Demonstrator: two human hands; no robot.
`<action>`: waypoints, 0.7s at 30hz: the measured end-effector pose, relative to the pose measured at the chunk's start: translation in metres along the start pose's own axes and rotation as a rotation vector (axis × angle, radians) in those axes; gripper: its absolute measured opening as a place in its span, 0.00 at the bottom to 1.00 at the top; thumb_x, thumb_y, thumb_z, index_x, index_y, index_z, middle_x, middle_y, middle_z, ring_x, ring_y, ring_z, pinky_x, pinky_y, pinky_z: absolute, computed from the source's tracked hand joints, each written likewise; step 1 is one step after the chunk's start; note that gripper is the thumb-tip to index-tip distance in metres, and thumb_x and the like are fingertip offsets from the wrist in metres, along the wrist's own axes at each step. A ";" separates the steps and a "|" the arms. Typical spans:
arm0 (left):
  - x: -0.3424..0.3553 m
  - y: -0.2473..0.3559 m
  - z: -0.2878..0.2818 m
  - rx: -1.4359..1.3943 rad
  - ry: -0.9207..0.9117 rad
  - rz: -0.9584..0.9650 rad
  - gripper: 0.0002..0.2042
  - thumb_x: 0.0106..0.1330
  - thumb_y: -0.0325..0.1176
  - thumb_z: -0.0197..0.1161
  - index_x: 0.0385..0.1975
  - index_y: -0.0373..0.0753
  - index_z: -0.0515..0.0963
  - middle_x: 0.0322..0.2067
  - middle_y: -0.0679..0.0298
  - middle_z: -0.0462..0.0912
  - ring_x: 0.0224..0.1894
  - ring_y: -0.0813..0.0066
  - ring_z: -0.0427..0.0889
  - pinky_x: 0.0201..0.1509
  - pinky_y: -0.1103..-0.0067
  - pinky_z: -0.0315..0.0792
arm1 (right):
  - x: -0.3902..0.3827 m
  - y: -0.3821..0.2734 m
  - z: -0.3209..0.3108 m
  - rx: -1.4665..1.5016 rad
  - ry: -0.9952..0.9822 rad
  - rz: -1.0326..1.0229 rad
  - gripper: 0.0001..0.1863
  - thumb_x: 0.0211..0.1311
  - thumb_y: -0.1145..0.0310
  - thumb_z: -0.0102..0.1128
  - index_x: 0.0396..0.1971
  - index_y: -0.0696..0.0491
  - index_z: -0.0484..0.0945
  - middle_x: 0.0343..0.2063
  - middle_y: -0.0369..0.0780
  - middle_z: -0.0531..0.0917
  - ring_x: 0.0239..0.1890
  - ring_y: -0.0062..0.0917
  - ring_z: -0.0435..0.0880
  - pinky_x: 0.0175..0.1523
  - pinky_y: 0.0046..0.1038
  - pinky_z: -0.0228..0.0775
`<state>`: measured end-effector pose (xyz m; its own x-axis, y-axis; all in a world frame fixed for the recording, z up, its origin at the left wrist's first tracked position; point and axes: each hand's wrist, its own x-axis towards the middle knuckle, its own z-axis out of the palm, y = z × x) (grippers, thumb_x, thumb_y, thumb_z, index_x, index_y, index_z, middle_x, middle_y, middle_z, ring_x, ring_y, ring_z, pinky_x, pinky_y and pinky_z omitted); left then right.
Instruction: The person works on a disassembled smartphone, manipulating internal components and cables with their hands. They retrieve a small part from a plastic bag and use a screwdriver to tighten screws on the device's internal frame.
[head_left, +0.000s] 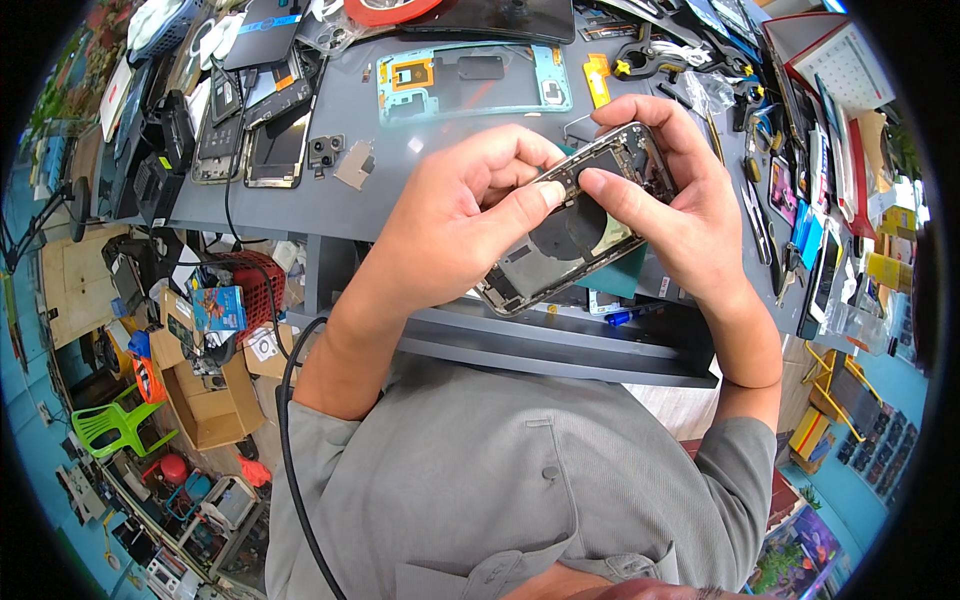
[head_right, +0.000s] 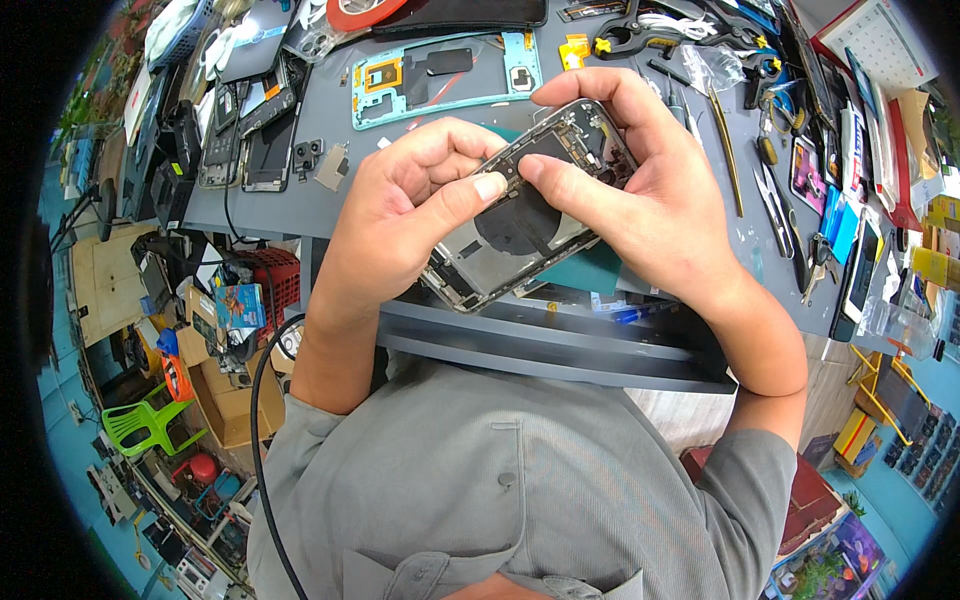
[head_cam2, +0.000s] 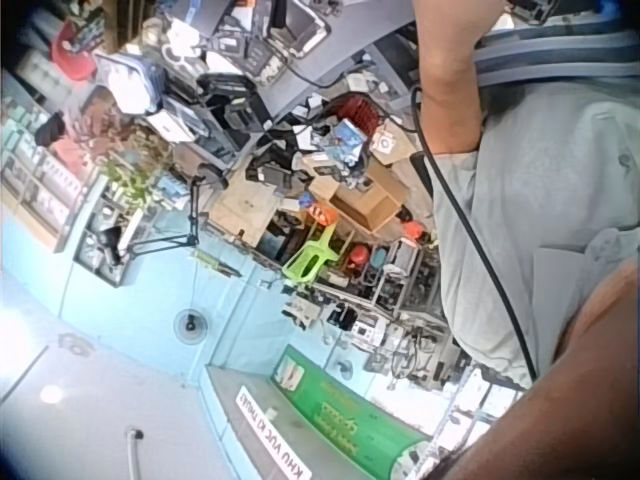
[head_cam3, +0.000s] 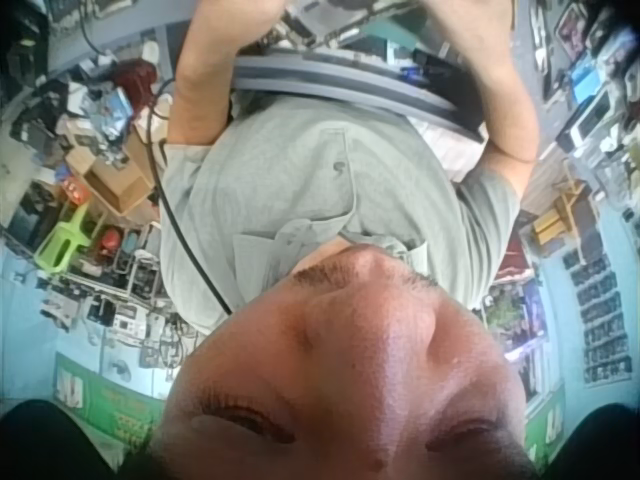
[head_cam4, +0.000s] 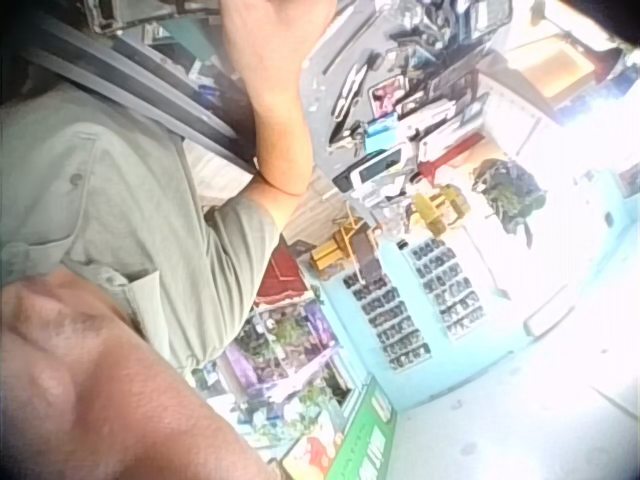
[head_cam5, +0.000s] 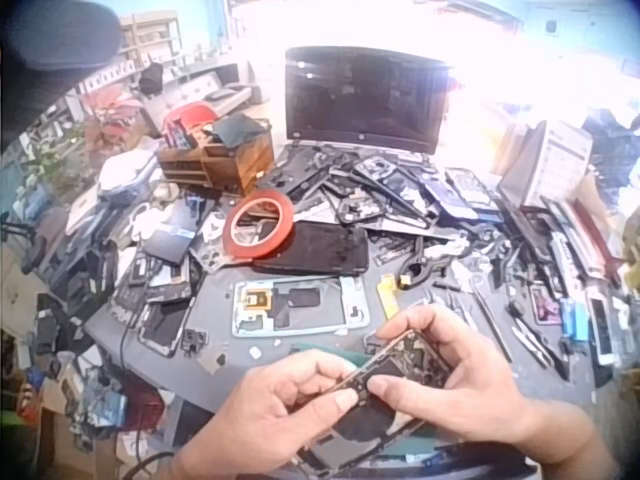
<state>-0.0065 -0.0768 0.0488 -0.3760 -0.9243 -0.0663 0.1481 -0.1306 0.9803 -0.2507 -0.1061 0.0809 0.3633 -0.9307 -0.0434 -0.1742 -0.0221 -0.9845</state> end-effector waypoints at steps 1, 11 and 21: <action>0.001 -0.001 0.000 -0.011 -0.009 0.004 0.11 0.83 0.27 0.66 0.59 0.30 0.83 0.46 0.63 0.93 0.50 0.83 0.89 0.58 0.81 0.81 | 0.000 0.001 0.000 -0.014 0.003 -0.018 0.26 0.71 0.71 0.80 0.64 0.57 0.80 0.54 0.37 0.86 0.56 0.18 0.84 0.63 0.24 0.77; 0.000 0.002 0.001 0.000 0.000 0.000 0.11 0.84 0.28 0.66 0.59 0.30 0.83 0.47 0.62 0.94 0.49 0.83 0.89 0.58 0.81 0.81 | 0.000 0.001 -0.001 0.006 -0.010 -0.010 0.27 0.71 0.71 0.80 0.66 0.57 0.79 0.53 0.36 0.86 0.56 0.17 0.84 0.63 0.23 0.77; 0.003 0.004 0.001 0.039 0.042 -0.039 0.14 0.83 0.28 0.70 0.62 0.30 0.83 0.48 0.62 0.94 0.53 0.82 0.89 0.60 0.81 0.81 | 0.006 -0.001 0.000 0.020 0.075 -0.004 0.30 0.71 0.73 0.81 0.69 0.58 0.79 0.54 0.38 0.90 0.54 0.18 0.89 0.61 0.25 0.82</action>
<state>-0.0081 -0.0799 0.0523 -0.3424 -0.9329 -0.1118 0.0981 -0.1539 0.9832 -0.2481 -0.1111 0.0814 0.2942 -0.9554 -0.0275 -0.1541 -0.0191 -0.9879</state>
